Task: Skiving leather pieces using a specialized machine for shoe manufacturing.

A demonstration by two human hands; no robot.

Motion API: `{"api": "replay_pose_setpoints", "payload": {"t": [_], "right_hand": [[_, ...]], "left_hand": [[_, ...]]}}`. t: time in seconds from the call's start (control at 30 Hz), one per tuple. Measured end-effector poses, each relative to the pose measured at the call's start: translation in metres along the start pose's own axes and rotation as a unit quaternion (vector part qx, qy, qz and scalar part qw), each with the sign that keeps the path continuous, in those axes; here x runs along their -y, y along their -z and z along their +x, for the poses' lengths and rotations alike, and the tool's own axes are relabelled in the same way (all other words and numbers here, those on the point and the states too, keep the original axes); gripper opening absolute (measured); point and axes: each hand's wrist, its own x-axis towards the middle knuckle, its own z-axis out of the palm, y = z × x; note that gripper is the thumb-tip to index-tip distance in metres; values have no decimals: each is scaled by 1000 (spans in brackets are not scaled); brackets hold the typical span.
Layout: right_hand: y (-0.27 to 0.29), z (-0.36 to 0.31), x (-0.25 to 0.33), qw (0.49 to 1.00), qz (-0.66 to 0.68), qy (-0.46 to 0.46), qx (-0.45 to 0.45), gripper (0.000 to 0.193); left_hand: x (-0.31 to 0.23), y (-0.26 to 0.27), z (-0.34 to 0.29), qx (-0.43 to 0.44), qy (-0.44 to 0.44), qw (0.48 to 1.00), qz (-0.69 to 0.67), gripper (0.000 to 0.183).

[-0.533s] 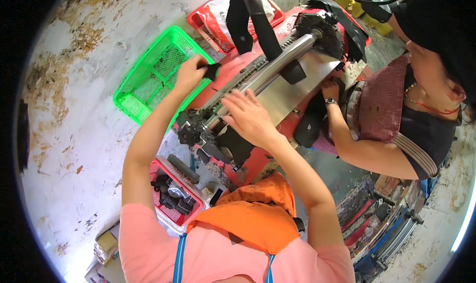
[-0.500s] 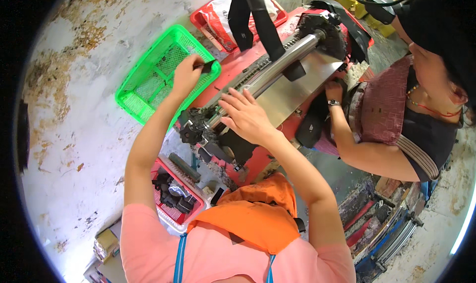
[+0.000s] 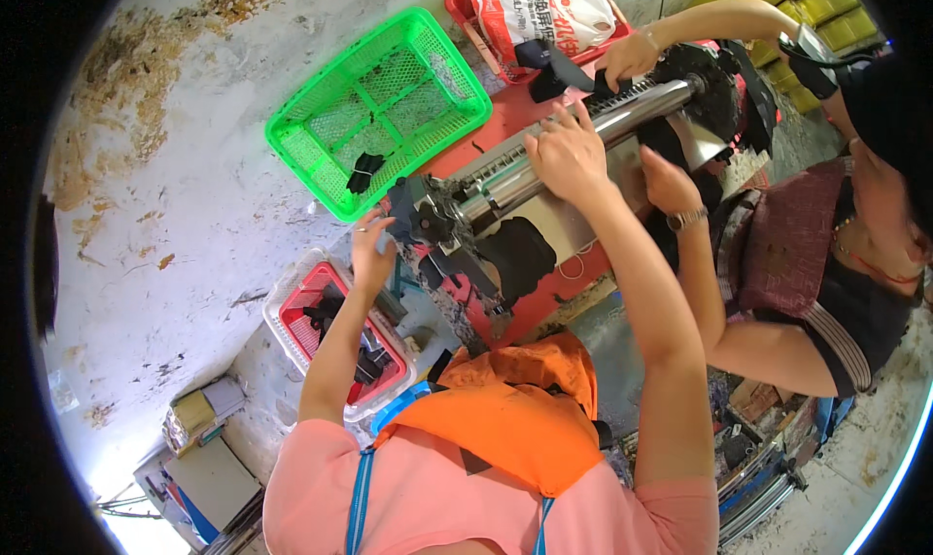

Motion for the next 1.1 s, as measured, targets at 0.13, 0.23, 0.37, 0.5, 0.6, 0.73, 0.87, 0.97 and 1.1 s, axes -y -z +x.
{"api": "replay_pose_setpoints", "payload": {"t": [0.13,0.23,0.37,0.5,0.6,0.73,0.87,0.97,1.1], "right_hand": [[12,22,-18,989,-144,19,29,37],[48,-2,12,980,-3,-36,-195,32],[57,-111,70,985,83,-145,-44,38],[32,-132,106,971,101,-202,-82,39],[11,-138,117,967,107,-182,-143,38],[4,-144,112,957,187,-114,-193,35],[3,-141,94,721,588,-337,-147,24],[10,-139,65,516,767,-359,-129,23],[15,-131,54,542,752,-351,-132,21]], "left_hand": [[-10,11,-14,-17,98,995,6,22],[-25,8,-37,-61,78,994,45,14],[-54,-1,-70,-43,227,973,-21,15],[-111,7,-71,54,309,938,-151,15],[-137,7,-68,6,100,977,-189,13],[-168,28,-49,42,-10,979,-201,15],[-178,40,-33,15,-17,975,-222,20],[-178,56,-11,-37,-11,962,-269,21],[-176,81,45,-109,-17,956,-270,20]]}}
